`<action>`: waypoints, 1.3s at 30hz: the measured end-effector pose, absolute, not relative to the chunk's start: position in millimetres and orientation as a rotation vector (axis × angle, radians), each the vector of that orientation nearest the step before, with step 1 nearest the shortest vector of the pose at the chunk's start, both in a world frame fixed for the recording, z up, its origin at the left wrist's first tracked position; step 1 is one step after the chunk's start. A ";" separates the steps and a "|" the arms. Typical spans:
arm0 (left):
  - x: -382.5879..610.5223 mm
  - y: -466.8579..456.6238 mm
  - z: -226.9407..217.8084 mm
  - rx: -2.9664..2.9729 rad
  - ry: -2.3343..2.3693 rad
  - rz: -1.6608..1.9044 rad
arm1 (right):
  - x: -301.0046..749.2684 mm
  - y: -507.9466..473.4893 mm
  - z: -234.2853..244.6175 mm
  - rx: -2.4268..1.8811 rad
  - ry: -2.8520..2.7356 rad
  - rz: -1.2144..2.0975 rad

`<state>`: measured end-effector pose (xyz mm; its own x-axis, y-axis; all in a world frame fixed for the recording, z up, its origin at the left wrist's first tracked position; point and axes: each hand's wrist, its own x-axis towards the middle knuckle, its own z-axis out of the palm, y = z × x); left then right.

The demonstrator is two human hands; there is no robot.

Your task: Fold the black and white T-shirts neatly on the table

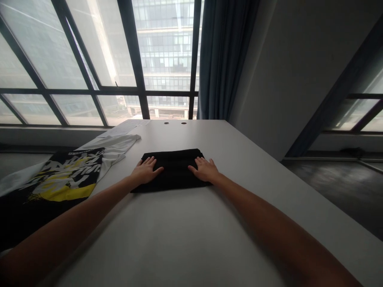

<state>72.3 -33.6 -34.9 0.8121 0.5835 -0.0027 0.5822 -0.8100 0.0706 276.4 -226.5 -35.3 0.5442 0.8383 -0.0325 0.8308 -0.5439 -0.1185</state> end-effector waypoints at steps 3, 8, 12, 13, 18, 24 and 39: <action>98.4 -34.8 -25.9 3.019 0.847 0.139 | 266.0 -194.9 -22.3 -2.601 -1.565 0.000; 129.2 -20.9 -35.9 2.950 0.911 0.109 | 256.5 -148.4 -25.1 -2.504 -1.706 0.102; 122.5 6.8 -53.5 2.833 1.017 0.138 | 279.5 -148.4 -46.1 -2.548 -1.548 0.149; 118.0 14.0 -56.9 2.813 1.044 0.155 | 288.3 -152.2 -51.0 -2.557 -1.488 0.137; 96.3 39.7 -64.4 2.708 1.198 0.180 | 322.0 -171.3 -65.6 -2.622 -1.208 0.132; 93.0 26.0 -43.9 2.782 1.206 0.176 | 314.8 -179.2 -61.2 -2.617 -1.123 0.074; 36.3 -27.1 -68.6 2.898 0.528 0.238 | 290.0 -185.0 -58.8 -2.533 -1.343 0.148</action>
<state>36.3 -27.1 -68.6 0.9238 0.3624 0.1237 0.3326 -0.9194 0.2099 290.0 -185.0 -58.8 0.5649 0.8244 0.0359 0.7969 -0.5337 -0.2831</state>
